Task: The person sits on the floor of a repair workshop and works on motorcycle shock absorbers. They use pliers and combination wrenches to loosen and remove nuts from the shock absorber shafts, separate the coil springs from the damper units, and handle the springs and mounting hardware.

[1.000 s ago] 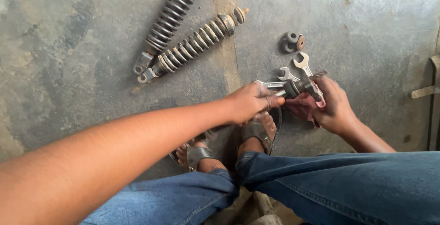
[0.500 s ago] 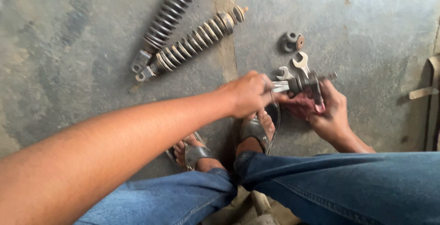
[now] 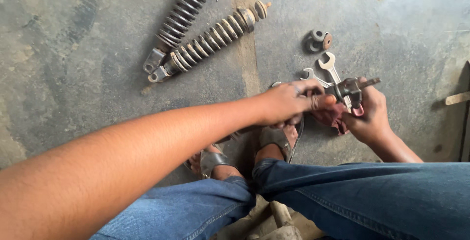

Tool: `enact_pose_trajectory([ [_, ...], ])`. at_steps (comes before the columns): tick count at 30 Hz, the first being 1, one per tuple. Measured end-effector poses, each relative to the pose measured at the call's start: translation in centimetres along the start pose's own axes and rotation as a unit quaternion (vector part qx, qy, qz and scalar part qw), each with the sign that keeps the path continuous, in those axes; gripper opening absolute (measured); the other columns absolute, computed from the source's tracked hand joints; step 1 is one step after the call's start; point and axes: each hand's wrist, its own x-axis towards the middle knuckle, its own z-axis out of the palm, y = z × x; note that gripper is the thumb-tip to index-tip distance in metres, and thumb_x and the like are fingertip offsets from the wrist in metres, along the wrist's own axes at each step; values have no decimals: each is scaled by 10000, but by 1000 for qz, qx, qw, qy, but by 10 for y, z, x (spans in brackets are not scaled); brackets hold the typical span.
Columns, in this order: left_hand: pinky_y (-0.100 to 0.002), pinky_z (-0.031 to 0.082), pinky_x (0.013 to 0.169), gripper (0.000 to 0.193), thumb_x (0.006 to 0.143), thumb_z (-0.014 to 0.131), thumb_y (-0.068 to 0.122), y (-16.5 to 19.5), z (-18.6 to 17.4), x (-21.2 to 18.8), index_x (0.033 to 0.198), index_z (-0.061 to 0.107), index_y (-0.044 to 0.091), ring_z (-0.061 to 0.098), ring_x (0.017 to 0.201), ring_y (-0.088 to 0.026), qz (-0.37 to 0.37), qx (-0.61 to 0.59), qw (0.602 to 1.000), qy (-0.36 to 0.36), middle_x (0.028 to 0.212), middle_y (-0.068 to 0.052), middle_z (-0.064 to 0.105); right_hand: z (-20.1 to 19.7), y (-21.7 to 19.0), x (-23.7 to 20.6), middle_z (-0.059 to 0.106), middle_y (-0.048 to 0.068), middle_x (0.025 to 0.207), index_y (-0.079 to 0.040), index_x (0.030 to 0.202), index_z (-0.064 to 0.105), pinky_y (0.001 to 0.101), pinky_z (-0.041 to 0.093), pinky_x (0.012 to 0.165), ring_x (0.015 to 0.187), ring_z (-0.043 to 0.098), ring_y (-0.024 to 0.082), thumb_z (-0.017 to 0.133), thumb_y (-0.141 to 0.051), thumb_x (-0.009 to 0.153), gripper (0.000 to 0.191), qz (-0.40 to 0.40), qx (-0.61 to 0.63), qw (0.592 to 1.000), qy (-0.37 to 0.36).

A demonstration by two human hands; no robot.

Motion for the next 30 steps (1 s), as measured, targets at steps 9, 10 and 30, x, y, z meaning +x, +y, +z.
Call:
enact_pose_trajectory([
  [9, -273, 511, 822, 505, 941, 660, 506, -20, -16, 14, 1346, 663, 204, 647, 985, -114, 146, 38, 986, 75, 1036, -23, 704, 3, -8, 3, 649, 218, 1018, -3, 1166, 595, 450, 533, 828, 955, 663, 426, 597, 59, 650, 519, -74, -82, 993, 43],
  [10, -306, 530, 811, 491, 937, 661, 470, -22, -17, 17, 1338, 646, 187, 658, 966, -157, 142, 25, 988, 61, 1053, -53, 712, 2, -9, 3, 647, 219, 1015, 1, 1172, 588, 447, 532, 834, 954, 662, 425, 594, 61, 655, 521, -64, -82, 994, 40],
  [30, -484, 566, 712, 550, 751, 760, 273, 14, -11, 10, 1195, 460, 147, 708, 821, -324, 152, 264, 925, 227, 910, -130, 707, 10, -40, -2, 676, 92, 1019, -17, 1252, 596, 364, 532, 527, 798, 642, 185, 633, 106, 604, 661, 235, 60, 970, -24],
])
